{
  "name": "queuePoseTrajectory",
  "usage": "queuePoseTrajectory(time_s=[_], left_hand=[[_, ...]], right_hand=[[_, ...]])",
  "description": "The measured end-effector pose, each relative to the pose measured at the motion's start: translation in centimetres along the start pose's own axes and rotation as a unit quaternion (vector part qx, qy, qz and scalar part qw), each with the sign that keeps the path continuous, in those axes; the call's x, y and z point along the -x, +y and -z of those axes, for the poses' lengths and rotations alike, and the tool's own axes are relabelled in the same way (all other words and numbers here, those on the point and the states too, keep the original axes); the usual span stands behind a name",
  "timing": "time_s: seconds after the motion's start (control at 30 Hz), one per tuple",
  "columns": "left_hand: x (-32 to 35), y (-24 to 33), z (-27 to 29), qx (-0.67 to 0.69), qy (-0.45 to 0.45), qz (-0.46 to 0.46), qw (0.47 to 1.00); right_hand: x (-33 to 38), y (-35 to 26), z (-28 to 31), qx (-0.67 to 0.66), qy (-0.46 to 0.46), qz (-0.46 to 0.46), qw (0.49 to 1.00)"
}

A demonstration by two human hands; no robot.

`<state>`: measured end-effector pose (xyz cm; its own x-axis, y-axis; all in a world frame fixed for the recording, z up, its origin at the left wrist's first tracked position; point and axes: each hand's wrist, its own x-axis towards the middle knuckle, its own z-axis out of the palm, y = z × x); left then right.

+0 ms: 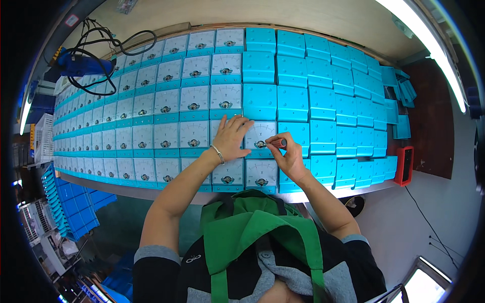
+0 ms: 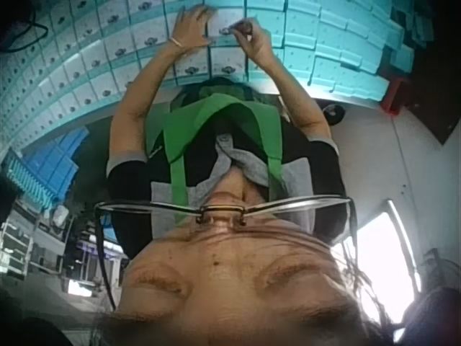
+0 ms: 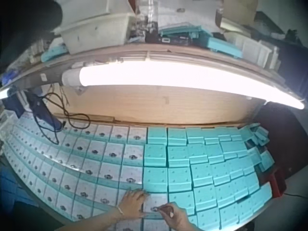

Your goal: The person repeatedly picks up small teal boxes from a table, opens them, and uses a screwdriver to tighten a screw on the internal gauge-like component. They then close the boxes and place them back on the table in an organized row.

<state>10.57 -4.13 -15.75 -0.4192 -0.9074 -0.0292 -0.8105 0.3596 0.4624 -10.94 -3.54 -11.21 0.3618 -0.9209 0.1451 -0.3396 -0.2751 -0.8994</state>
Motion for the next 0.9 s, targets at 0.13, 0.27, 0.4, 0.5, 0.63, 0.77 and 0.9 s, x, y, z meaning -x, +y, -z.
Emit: queuePoseTrajectory(time_s=[0.13,0.27,0.4,0.5,0.63,0.77,0.9], left_hand=[[-1.0,2.3,-0.3,-0.047,0.025,0.035,0.998],[-0.8,2.1,1.6,0.157,0.045,0.049,0.985],[0.4,4.3,4.6,0.26,0.121,0.008,0.958],[0.2,7.1,4.1,0.273,0.165,-0.046,0.947],[0.8,7.2,6.5,0.305,0.07,-0.054,0.948],[2.5,7.9,8.7,0.256,0.056,-0.079,0.962],[4.3,9.5,9.4,0.212,0.063,-0.089,0.971]], right_hand=[[-0.6,-1.1,0.5,0.03,-0.045,-0.006,0.999],[-0.4,-4.3,3.5,-0.246,0.122,-0.124,0.953],[1.1,-1.3,5.5,-0.408,0.059,-0.284,0.866],[2.1,-3.1,4.5,-0.575,-0.064,-0.424,0.696],[3.6,-1.6,5.1,-0.563,-0.12,-0.419,0.703],[4.0,0.0,7.8,-0.066,-0.074,-0.263,0.96],[5.0,-0.5,7.8,0.38,-0.08,-0.095,0.917]])
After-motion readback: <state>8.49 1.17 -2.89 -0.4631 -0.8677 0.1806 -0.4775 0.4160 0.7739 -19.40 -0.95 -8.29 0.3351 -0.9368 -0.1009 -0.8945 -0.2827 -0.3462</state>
